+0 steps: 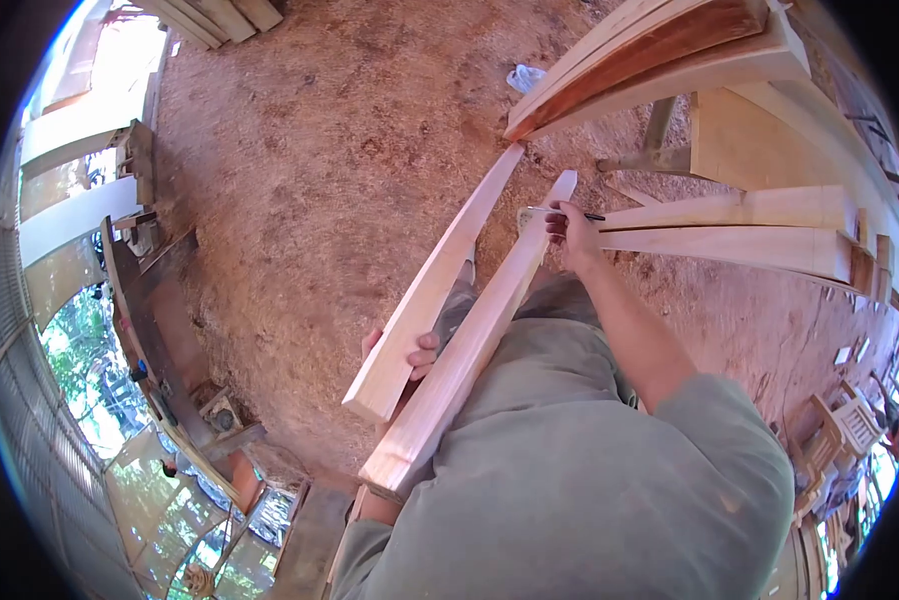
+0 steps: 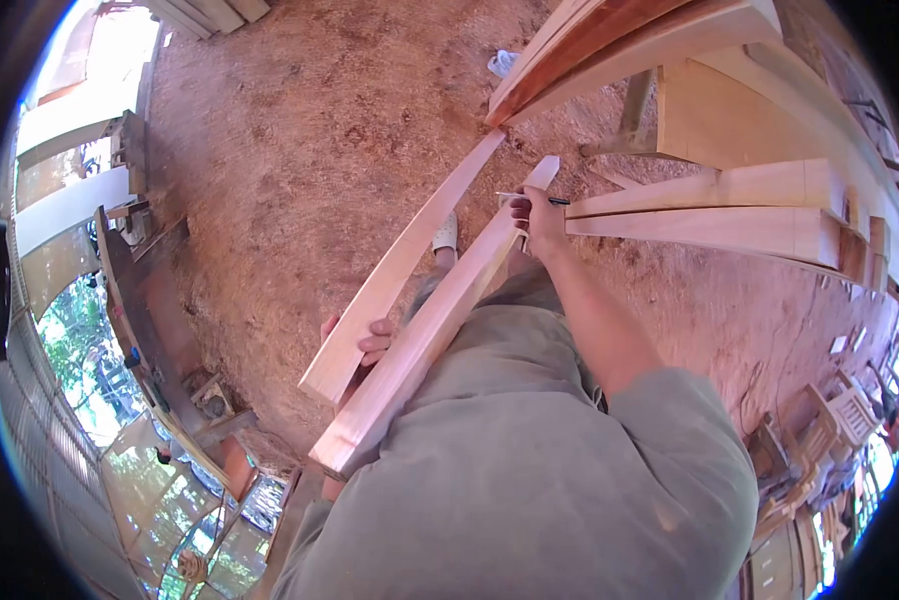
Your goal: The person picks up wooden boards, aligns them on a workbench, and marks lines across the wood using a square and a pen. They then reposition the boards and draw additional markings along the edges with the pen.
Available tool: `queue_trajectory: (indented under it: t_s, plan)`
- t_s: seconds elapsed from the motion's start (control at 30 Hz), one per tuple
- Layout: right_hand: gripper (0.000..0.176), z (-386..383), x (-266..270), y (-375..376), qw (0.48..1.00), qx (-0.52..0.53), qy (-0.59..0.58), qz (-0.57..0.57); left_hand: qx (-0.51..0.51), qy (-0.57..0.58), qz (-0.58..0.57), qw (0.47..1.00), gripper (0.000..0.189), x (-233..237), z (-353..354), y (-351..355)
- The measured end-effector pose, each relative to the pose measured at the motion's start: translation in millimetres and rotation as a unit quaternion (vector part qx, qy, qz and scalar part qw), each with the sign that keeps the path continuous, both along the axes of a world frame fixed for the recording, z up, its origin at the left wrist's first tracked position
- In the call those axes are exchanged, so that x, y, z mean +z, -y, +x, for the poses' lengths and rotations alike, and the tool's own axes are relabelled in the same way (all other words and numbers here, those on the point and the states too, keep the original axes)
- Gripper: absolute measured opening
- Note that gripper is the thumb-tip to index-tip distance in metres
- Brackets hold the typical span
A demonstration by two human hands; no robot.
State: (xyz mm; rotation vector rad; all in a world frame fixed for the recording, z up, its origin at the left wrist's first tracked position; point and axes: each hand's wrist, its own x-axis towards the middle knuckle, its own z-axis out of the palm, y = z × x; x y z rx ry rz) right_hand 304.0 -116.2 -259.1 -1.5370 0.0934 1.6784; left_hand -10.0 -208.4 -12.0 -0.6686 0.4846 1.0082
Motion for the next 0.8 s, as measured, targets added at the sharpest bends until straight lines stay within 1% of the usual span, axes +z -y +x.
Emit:
queue_trajectory:
  t_s: [0.07,0.13,0.2,0.27,0.3,0.37,0.4,0.47,0.57,0.63,0.67,0.77,0.8]
  plan:
    - [0.024,-6.8,-11.0,-7.9,0.999,0.017,0.028,0.015,-0.010,0.003,-0.006,1.000,0.070,-5.7,-5.4,6.4]
    - [0.022,-15.5,-27.9,-18.5,0.999,0.018,0.027,-0.001,-0.022,-0.019,0.022,0.999,0.071,-5.9,-1.8,7.7]
    - [0.021,-26.8,-43.1,-26.3,0.999,0.020,0.025,-0.022,-0.026,-0.040,-0.002,0.999,0.071,-6.3,-0.8,16.9]
    - [0.027,-38.7,-59.2,-33.2,0.994,0.065,0.061,-0.056,-0.031,-0.061,-0.008,0.998,0.070,-5.6,0.5,27.5]
    - [0.027,-42.9,-69.0,-35.6,0.994,0.068,0.058,-0.063,-0.043,-0.074,-0.021,0.996,0.070,-8.0,-1.1,35.1]
    - [0.022,-51.2,-97.4,-40.4,0.987,0.100,0.090,-0.089,-0.014,-0.072,-0.037,0.997,0.069,-0.8,10.3,38.4]
    - [0.022,-53.6,-112.9,-43.3,0.987,0.101,0.086,-0.096,-0.003,-0.061,-0.045,0.997,0.070,-1.3,11.5,41.7]
    - [0.024,-58.8,-139.3,-45.9,0.983,0.103,0.109,-0.109,-0.008,-0.080,-0.059,0.995,0.071,-0.9,13.2,45.8]
    - [0.027,-66.2,-159.7,-56.6,0.981,0.098,0.120,-0.120,-0.007,-0.100,-0.075,0.992,0.071,3.6,19.8,42.0]
    - [0.032,-66.7,-191.6,-57.5,0.974,0.116,0.151,-0.118,0.000,-0.100,-0.089,0.991,0.070,5.4,20.5,46.9]
    - [0.032,-65.2,-206.4,-54.4,0.974,0.116,0.152,-0.124,-0.001,-0.099,-0.095,0.991,0.070,3.3,20.1,48.2]
    - [0.034,-65.4,-203.0,-60.0,0.972,0.109,0.165,-0.123,-0.007,-0.096,-0.078,0.992,0.070,4.1,19.6,50.7]
    - [0.034,-64.2,-206.3,-61.6,0.965,0.142,0.178,-0.131,-0.008,-0.102,-0.080,0.992,0.070,4.2,19.2,50.9]
